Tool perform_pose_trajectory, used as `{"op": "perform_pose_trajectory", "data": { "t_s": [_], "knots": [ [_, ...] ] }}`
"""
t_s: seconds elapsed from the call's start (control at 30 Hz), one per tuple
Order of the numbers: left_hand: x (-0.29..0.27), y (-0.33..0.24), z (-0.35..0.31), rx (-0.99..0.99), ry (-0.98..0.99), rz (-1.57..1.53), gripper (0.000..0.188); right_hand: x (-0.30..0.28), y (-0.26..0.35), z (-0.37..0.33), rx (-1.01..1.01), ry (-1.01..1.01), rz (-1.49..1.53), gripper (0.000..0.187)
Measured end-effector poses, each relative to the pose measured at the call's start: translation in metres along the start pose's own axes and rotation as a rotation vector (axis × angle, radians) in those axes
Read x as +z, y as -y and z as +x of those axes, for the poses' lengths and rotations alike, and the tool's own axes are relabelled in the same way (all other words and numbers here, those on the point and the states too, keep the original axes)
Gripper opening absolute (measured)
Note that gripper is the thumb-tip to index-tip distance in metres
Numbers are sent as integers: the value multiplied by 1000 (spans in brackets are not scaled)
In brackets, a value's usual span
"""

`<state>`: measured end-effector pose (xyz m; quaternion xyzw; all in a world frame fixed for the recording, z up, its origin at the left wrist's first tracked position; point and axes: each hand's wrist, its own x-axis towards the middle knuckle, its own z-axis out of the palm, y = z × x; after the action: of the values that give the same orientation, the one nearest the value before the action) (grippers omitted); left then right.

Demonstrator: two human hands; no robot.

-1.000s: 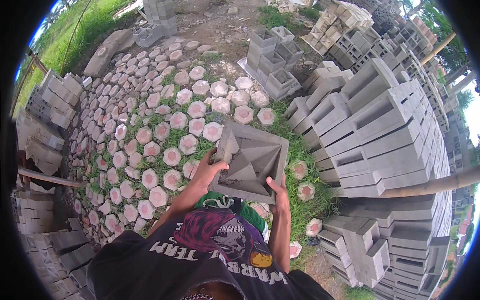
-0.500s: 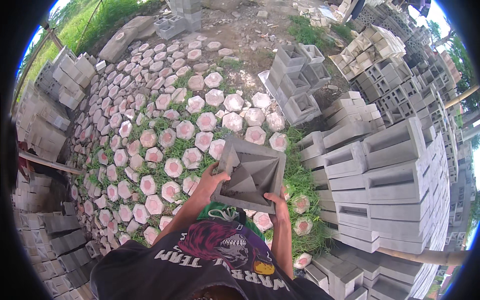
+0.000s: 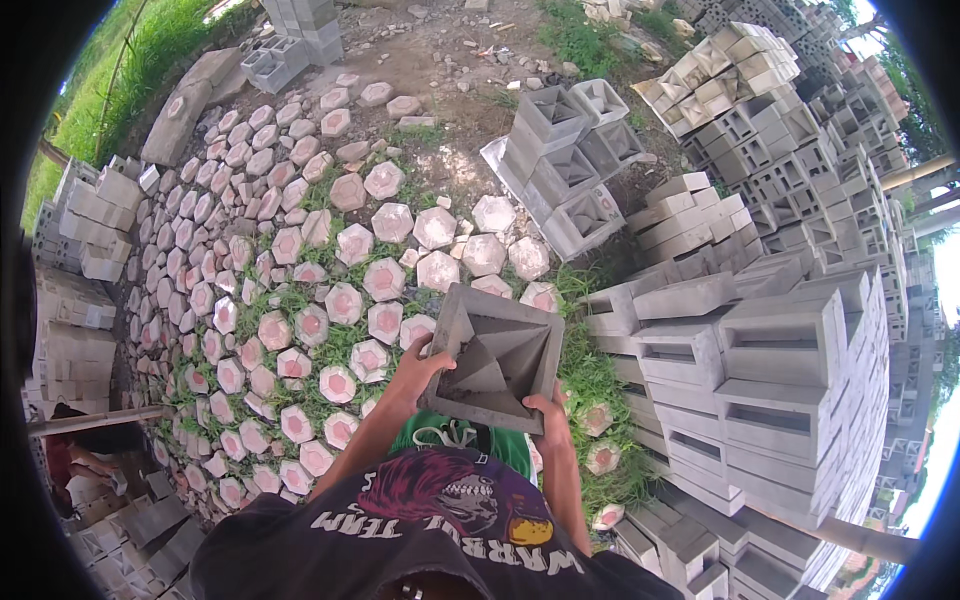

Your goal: The person picks up concrete vent blocks from the ground and stacks them one by one on top of existing piles.

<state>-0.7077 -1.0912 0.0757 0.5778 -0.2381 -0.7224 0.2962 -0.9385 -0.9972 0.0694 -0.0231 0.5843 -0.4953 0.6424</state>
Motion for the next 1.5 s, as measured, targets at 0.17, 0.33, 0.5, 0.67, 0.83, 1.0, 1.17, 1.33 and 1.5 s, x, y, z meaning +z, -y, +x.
{"op": "perform_pose_trajectory", "data": {
  "t_s": [0.17, 0.33, 0.5, 0.67, 0.83, 1.0, 1.17, 1.33, 1.5],
  "knots": [
    [24, -42, 39, -31, -16, 33, 86, 7, 33, 45, 13, -44, 22, 59],
    [49, -86, 93, -8, -50, -24, 85, 26, 87, 104, 73, 33, -2, 79],
    [91, -155, 157, 31, -128, 37, 84, 53, 163, 188, 46, 72, 15, 43],
    [124, -206, 230, -2, -188, 57, 88, 73, 232, 266, 67, 120, 32, 51],
    [166, -243, 289, -82, -180, 131, 88, 68, 278, 314, 84, 68, 89, 52],
    [202, -269, 326, -199, -132, 80, 83, 64, 327, 337, 178, 30, 72, 55],
    [220, -275, 383, -327, -55, 97, 78, 57, 345, 365, 226, -53, 139, 90],
    [240, -303, 443, -471, 37, 217, 75, 73, 362, 383, 255, -215, 260, 85],
    [244, -309, 533, -570, 184, 254, 75, 102, 390, 415, 263, -368, 372, 77]
  ]
}}
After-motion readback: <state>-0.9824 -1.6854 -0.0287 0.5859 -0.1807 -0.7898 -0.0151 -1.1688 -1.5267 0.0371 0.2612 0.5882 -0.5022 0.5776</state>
